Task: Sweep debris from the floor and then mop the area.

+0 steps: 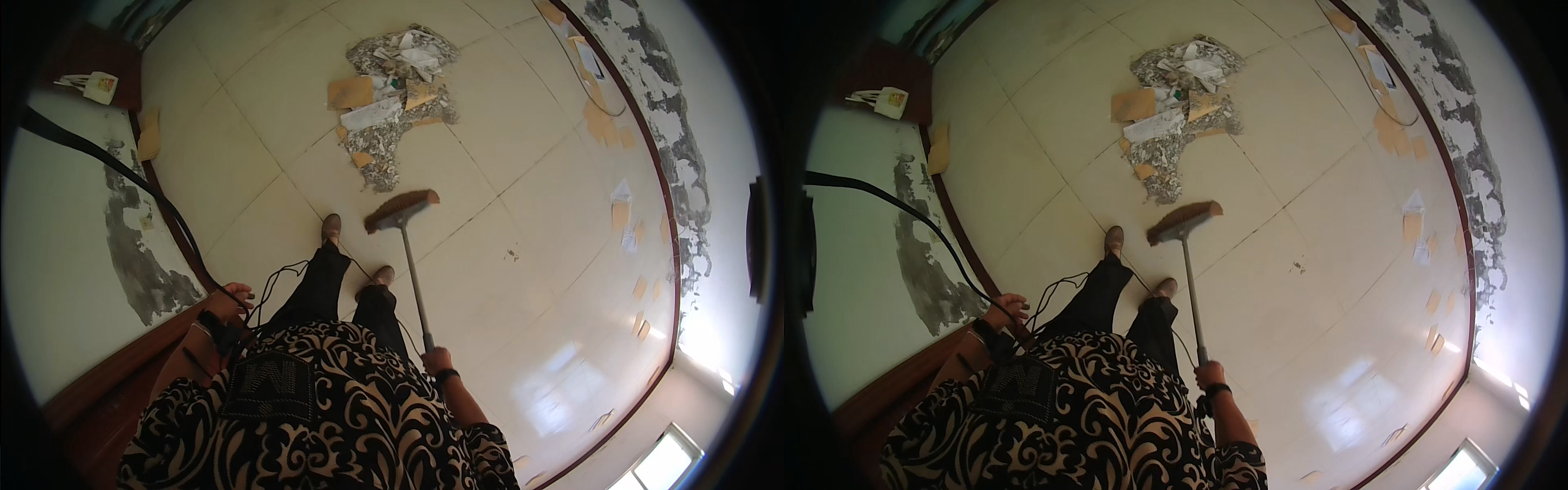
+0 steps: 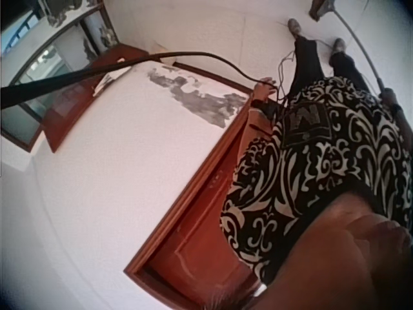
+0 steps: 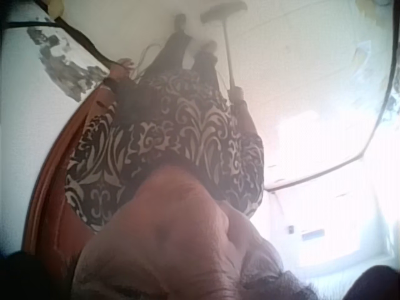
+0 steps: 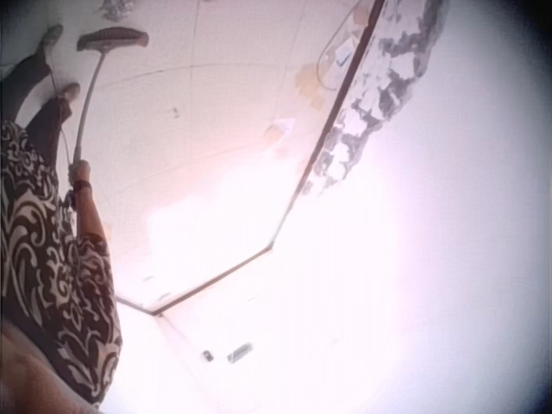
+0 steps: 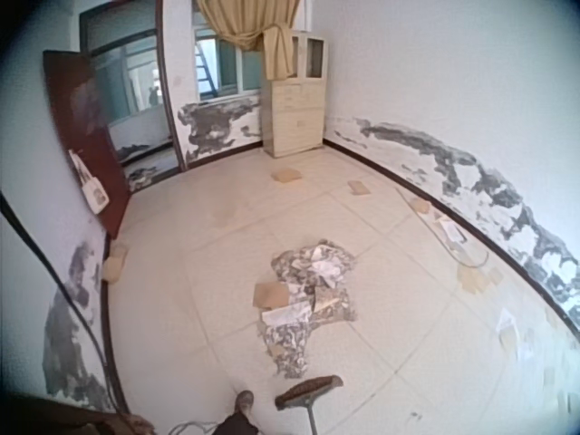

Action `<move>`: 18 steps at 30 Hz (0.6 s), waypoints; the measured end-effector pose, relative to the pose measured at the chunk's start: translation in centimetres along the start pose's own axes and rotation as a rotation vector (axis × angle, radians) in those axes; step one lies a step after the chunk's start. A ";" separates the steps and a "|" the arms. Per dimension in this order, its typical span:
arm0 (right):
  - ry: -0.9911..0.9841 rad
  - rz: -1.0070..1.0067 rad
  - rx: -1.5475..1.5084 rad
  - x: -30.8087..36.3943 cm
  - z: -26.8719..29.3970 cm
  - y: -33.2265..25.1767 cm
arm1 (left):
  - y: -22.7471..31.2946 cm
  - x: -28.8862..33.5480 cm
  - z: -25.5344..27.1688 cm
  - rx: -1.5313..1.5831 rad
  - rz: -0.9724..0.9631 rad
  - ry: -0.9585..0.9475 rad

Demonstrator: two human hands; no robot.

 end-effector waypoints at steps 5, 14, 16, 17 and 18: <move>0.254 0.359 0.364 -6.1 1.1 -12.0 | 2.0 -2.0 4.0 0.069 -0.083 -0.040; -0.044 0.042 -0.635 -5.8 6.4 -28.2 | 5.2 -4.4 13.3 -0.105 0.001 0.108; -0.026 0.019 -0.671 -4.3 6.3 -28.6 | 5.8 -5.6 14.8 -0.068 -0.002 0.051; 0.022 0.015 -0.628 -3.7 6.1 -28.4 | 6.0 -6.4 15.1 -0.066 0.054 0.053; 0.029 0.019 -0.646 -3.2 5.9 -28.0 | 6.4 -7.4 15.2 -0.088 0.026 0.024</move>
Point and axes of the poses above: each hand's wrist, its own x-axis away from the middle knuckle, its own z-axis out of the back of the hand, y = z × x, the point moved 2 cm from there along -x, towards the middle knuckle, and after that the axes turned 11 degrees about -z, right-handed, at the moved point
